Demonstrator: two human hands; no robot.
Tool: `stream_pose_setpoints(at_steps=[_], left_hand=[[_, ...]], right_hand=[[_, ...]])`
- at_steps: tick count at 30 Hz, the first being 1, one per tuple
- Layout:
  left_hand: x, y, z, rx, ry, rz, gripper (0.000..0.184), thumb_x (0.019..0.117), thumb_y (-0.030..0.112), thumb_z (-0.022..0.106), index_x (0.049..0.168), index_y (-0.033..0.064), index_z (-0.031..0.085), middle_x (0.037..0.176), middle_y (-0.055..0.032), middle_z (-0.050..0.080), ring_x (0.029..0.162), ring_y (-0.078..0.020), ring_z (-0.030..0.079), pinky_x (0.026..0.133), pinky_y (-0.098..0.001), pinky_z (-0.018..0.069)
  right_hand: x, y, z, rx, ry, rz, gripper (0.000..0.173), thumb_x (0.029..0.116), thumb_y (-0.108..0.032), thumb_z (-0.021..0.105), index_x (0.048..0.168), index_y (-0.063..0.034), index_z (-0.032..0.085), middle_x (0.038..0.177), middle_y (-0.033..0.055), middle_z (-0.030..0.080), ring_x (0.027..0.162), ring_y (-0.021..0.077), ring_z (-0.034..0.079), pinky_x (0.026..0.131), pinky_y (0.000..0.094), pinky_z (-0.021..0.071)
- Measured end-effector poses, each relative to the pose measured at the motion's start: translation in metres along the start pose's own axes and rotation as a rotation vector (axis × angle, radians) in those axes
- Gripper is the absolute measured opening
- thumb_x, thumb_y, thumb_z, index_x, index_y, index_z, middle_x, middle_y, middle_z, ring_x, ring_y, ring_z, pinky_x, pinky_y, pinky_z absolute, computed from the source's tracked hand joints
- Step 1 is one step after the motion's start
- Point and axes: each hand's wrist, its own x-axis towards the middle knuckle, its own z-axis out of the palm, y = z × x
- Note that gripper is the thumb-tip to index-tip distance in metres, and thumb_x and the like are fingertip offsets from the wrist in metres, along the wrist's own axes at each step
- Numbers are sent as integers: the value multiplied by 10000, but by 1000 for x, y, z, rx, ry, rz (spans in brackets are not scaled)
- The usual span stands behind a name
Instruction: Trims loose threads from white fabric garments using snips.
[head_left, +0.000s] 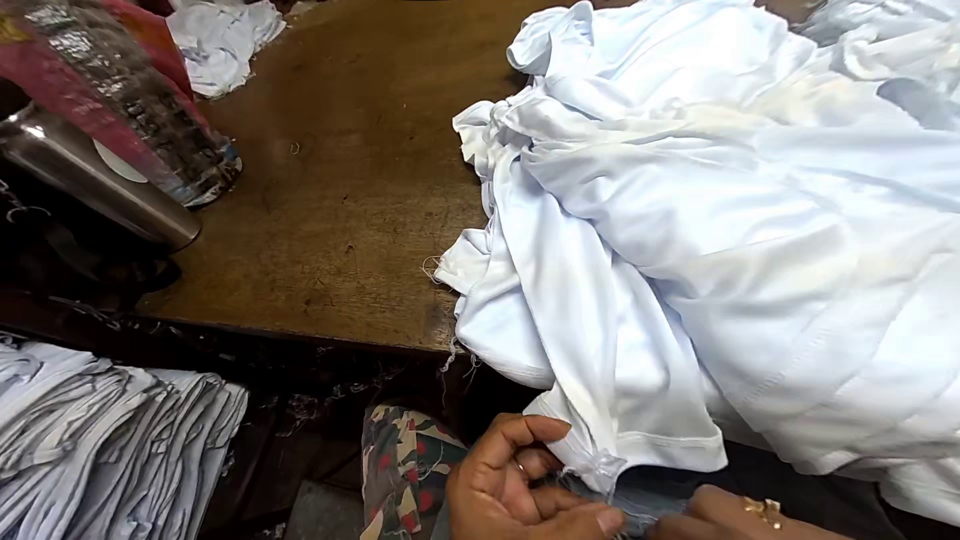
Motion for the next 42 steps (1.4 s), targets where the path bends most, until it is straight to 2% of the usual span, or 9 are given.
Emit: stream_pose_setpoints(at_steps=[2,3,6,10,12,23,27,33,42], left_hand=[[-2,1,0,4,-8,3,508,737,-204,757,1213,-131,594,1201,-177,632,911,-211,731,733,-378,668],[-2,2,0,1,-16,-1,515,737,-208,755,1219,-132,589,1205,-179,626,922,-214,728,733,-376,667],[-4,4,2,-40,-44,-15,494,752,-195,750,1216,-117,601,1204,-167,648,940,-198,724,744,-366,658],[-6,3,2,-46,-35,16,227,933,-65,653,1155,-89,695,1102,-158,695,837,-186,723,703,-353,645],[-6,4,5,-37,25,3,170,952,-65,637,1098,-78,722,1042,-150,716,789,-176,727,685,-341,646],[-7,5,10,-105,92,-76,175,856,-107,734,1025,-60,740,953,-144,739,765,-171,736,703,-340,651],[-5,1,8,-63,99,-2,154,825,-105,763,959,-40,722,903,-119,708,765,-161,715,729,-335,641],[1,-1,7,-47,134,41,228,746,-122,822,878,-20,665,852,-103,666,735,-148,696,687,-319,640],[2,-4,6,9,125,70,286,709,-155,821,892,-23,645,869,-92,662,770,-119,690,706,-281,629]], right_hand=[[-7,4,-1,-36,38,93,512,1047,-421,482,1128,57,646,889,255,649,764,360,629,644,466,512],[-9,8,-2,-85,67,121,548,1067,-438,432,1178,58,637,917,263,648,794,365,630,669,466,516],[-14,17,-2,-267,171,113,404,1094,-290,415,1214,22,643,900,232,632,793,348,615,669,430,494],[-12,20,-1,-374,226,50,379,1086,-281,443,1217,3,657,864,196,617,761,325,598,648,410,477],[-10,19,-1,-384,230,44,364,1084,-268,446,1204,2,657,853,194,618,753,325,600,645,411,476],[-5,22,0,-351,204,48,383,1097,-282,421,1160,1,672,836,183,636,738,311,615,623,408,477],[-4,25,-1,-350,177,35,384,1097,-280,428,1160,4,678,839,187,640,739,316,622,625,415,486],[-5,23,-4,-357,172,31,381,1096,-282,436,1166,6,677,828,185,632,729,322,614,615,420,477],[-1,21,0,-374,177,-20,387,1091,-303,444,1180,-10,680,807,163,620,709,306,599,592,402,460]])
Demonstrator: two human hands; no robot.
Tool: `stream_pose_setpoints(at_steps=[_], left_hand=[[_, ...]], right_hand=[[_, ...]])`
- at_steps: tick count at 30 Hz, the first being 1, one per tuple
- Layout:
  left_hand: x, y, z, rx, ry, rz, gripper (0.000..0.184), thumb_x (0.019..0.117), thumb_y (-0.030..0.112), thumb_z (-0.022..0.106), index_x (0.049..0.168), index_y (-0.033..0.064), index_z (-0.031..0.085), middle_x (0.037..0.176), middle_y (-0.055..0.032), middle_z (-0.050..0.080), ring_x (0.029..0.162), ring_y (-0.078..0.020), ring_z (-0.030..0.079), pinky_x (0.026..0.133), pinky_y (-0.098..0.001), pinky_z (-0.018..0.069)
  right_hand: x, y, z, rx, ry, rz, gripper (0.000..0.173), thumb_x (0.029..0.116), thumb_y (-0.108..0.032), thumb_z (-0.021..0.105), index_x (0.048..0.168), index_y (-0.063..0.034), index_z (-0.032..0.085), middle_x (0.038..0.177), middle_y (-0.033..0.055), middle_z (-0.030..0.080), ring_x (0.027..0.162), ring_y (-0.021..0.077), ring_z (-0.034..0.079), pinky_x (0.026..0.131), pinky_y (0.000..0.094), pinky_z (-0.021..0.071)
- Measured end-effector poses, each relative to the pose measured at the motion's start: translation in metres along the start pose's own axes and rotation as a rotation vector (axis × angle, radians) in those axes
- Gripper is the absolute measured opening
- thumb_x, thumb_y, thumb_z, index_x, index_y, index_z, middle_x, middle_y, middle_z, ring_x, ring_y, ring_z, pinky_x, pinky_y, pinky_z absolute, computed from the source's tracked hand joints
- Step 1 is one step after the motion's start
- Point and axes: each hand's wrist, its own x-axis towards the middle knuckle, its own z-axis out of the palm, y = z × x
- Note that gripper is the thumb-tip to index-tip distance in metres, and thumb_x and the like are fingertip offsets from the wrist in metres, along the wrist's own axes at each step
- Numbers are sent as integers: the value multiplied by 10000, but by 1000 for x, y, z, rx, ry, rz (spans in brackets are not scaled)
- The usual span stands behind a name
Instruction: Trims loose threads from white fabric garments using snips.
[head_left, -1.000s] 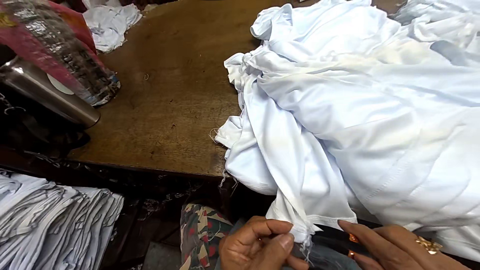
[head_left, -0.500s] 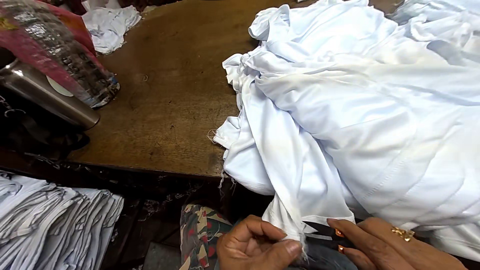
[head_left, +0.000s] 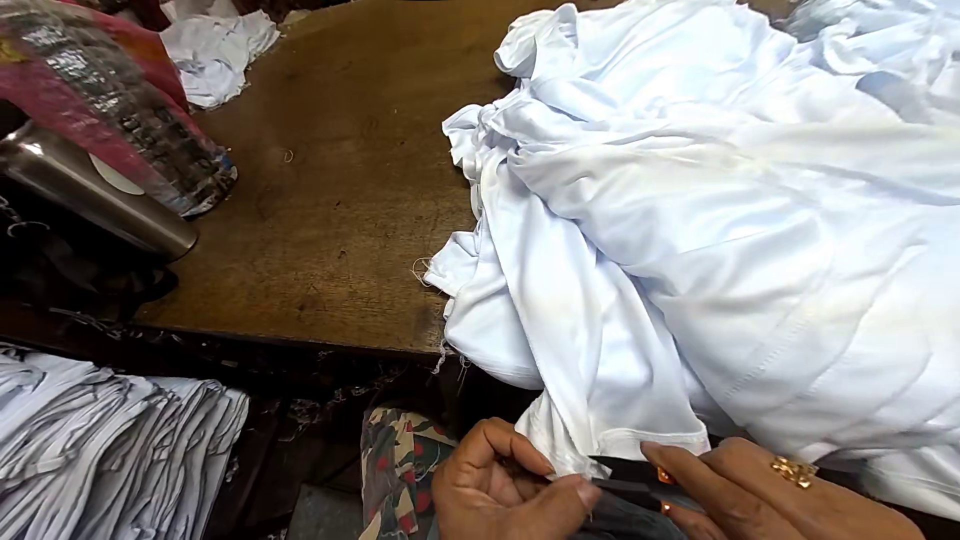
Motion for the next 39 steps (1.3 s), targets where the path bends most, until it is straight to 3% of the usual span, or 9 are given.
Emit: stream_pose_setpoints(at_steps=[7,13,18,39], left_hand=[[0,-1,2,13,-9,11,342,702,-172,820,931,-29,610,916,-116,664,776,-161,717,715,-333,655],[1,1,0,44,-25,36,455,710,-199,794,1102,-98,586,985,-190,709,781,-203,741,732,-356,654],[-1,3,6,107,-42,-26,549,742,-197,768,1209,-96,498,929,-205,746,792,-232,757,740,-363,642],[0,5,10,213,-60,34,661,719,-185,781,1263,-122,412,890,-192,731,752,-213,733,697,-338,624]], right_hand=[[-5,1,1,-20,16,33,394,1095,-310,438,1189,-7,673,821,169,629,722,309,609,604,404,472],[-7,-2,-1,-21,45,29,392,1088,-297,446,1198,2,674,809,164,610,713,312,588,600,406,453],[-6,-1,0,-46,50,23,382,1086,-297,455,1186,-1,676,799,157,608,706,306,585,595,401,455],[-2,-3,-1,-57,54,16,364,1077,-269,476,1187,8,686,793,153,622,700,303,589,593,394,453]])
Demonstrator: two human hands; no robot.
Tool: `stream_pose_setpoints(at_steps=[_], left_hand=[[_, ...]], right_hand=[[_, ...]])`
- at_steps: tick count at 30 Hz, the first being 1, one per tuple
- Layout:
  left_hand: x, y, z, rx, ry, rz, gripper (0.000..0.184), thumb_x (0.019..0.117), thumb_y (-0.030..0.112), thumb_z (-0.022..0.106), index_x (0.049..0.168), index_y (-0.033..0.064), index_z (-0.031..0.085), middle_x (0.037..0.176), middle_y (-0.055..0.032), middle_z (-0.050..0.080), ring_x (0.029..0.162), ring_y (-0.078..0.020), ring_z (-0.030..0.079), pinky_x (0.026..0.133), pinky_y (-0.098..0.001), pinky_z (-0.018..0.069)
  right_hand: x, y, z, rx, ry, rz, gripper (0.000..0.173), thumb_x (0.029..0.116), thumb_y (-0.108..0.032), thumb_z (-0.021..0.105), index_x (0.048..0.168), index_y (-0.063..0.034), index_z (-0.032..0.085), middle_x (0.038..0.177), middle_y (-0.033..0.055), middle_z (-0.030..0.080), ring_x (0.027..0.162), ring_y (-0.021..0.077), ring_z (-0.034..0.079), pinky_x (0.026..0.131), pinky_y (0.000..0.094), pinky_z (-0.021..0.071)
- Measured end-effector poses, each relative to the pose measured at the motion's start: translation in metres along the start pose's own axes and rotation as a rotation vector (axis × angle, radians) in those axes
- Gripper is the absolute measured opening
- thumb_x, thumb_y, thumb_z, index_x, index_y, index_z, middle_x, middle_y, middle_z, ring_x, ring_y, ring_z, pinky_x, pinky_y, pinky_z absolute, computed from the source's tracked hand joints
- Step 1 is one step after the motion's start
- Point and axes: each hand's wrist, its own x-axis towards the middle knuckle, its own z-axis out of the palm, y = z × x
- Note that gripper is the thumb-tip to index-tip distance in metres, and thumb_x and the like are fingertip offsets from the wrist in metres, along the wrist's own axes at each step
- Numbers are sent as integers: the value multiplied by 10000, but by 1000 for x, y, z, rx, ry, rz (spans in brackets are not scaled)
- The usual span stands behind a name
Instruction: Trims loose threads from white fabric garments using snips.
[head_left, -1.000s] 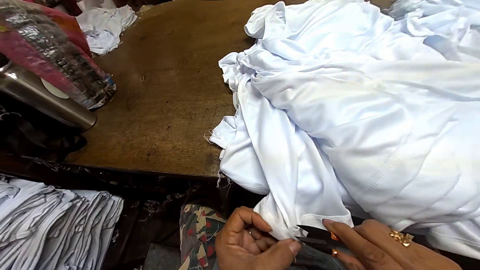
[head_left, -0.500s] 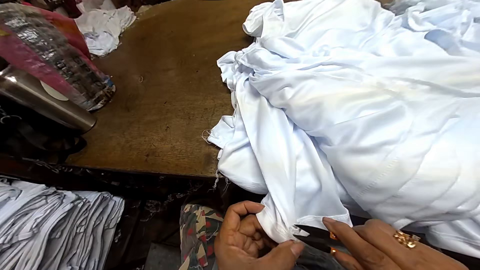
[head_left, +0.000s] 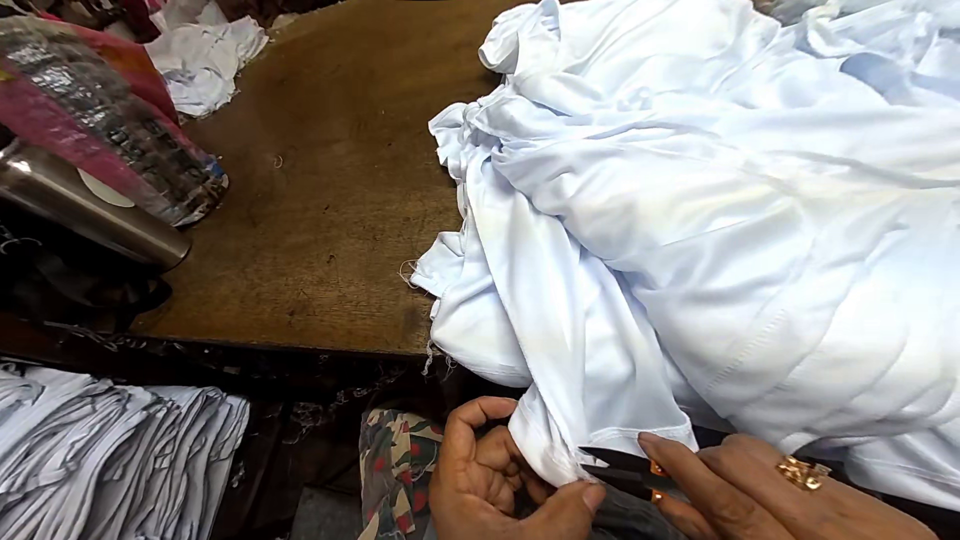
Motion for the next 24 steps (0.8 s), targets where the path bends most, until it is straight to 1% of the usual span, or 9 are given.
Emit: stream_pose_setpoints(at_steps=[5,9,12,14,17,21,24], left_hand=[[0,0,2,17,2,-5,677,707,-188,781,1268,-124,407,891,-189,735,736,-204,728,680,-327,618],[0,2,3,-2,0,-24,688,708,-194,778,1277,-121,398,908,-201,738,743,-211,737,682,-336,625],[-1,1,3,-39,-34,-15,667,734,-193,775,1284,-112,405,955,-227,743,787,-240,753,739,-361,634],[-2,1,3,-79,-66,-8,649,761,-205,742,1311,-109,411,991,-229,746,825,-238,758,776,-362,632],[-4,1,3,-103,-94,0,638,797,-209,700,1358,-122,409,1019,-217,747,847,-217,752,781,-351,625],[-4,6,5,-67,-86,-10,671,785,-213,698,1367,-134,374,988,-203,756,828,-214,758,770,-349,631],[-5,8,7,-24,-94,10,707,774,-213,712,1378,-137,351,956,-190,759,807,-205,753,758,-341,629]], right_hand=[[4,-2,3,9,8,-9,360,1076,-274,484,1183,3,687,787,146,620,698,297,586,596,388,453],[4,-2,5,8,22,-17,344,1075,-268,487,1160,0,685,780,141,620,686,290,584,581,387,448],[3,-1,7,-2,40,-18,345,1080,-268,469,1137,-2,681,770,137,610,681,289,580,580,387,444],[2,1,9,-8,50,-15,358,1089,-280,443,1123,-9,675,773,135,610,688,285,587,584,383,451],[1,2,9,4,74,-6,373,1089,-301,441,1115,-12,674,774,135,603,691,284,581,586,377,446],[-1,2,7,30,95,6,371,1082,-325,475,1133,-10,666,787,141,594,701,281,573,609,372,450],[-1,1,6,-21,91,-18,349,1088,-282,445,1070,-11,663,744,137,588,656,288,574,566,389,439]])
